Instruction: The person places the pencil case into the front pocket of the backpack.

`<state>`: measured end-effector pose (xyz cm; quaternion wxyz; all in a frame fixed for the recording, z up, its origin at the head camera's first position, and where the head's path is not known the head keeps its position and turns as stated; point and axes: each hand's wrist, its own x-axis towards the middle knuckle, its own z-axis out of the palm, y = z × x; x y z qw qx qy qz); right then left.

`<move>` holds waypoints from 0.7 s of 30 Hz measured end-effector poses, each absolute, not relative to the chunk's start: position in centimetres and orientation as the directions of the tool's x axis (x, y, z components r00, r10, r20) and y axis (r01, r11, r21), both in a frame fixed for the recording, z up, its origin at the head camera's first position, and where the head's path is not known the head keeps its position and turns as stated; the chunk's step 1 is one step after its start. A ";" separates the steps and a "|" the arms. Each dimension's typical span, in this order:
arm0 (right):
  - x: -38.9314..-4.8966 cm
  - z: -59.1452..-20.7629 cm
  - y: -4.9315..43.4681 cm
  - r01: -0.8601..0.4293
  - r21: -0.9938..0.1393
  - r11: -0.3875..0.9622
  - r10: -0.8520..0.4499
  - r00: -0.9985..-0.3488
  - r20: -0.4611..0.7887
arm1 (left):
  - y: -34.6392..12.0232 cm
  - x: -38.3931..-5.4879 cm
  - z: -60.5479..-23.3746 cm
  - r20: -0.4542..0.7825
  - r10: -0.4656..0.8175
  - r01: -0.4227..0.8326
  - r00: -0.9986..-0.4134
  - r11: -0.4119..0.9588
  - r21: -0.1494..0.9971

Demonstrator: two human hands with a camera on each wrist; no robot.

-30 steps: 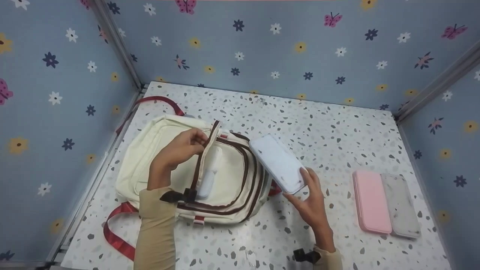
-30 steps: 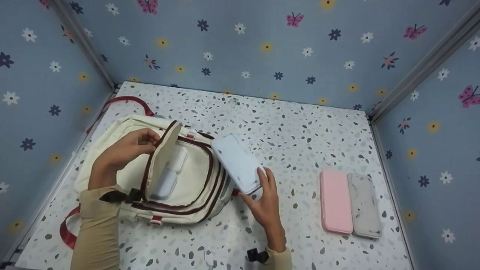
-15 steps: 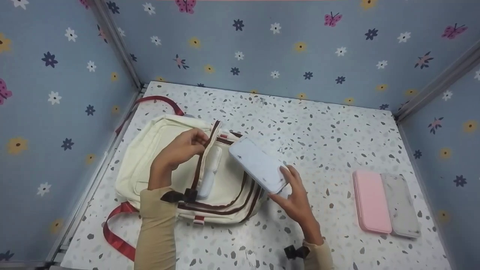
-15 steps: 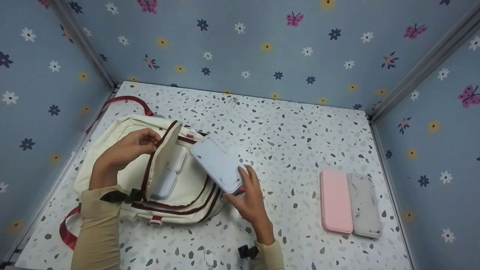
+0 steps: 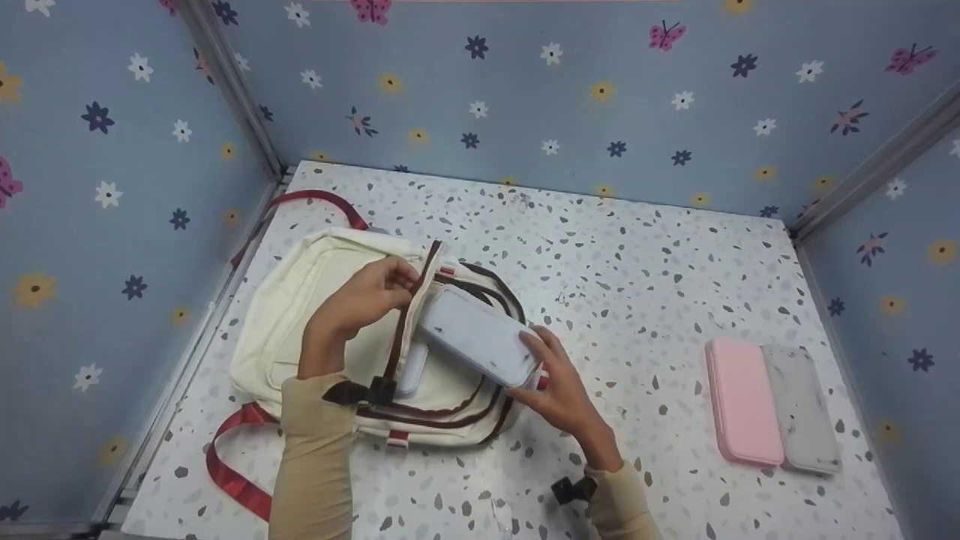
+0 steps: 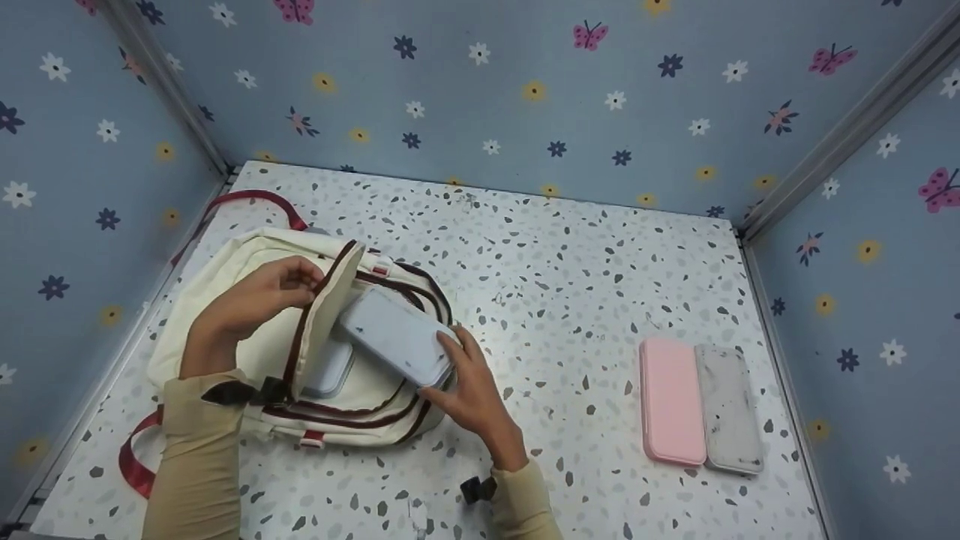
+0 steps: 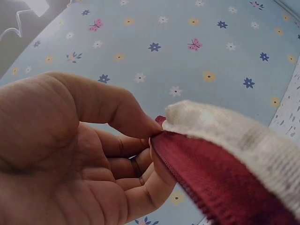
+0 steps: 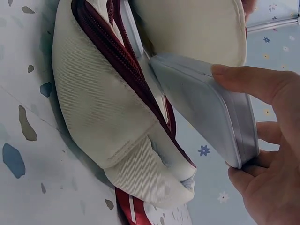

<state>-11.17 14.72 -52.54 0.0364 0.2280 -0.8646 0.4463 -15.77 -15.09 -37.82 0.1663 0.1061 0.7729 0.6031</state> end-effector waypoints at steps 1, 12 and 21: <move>-11.4 -52.5 14.6 -0.431 -0.750 0.502 -0.374 -0.890 0.261 | -15.1 -15.8 -37.8 -0.130 0.365 -0.037 -0.922 0.251 0.967; -12.9 -52.2 13.9 -0.427 -0.697 0.576 -0.391 -0.893 0.224 | -14.8 -15.6 -37.5 -0.137 0.361 -0.040 -0.922 0.264 0.964; -13.4 -52.3 13.1 -0.432 -0.677 0.597 -0.333 -0.900 0.280 | -14.9 -17.0 -40.3 -0.098 0.357 0.002 -0.929 0.270 0.963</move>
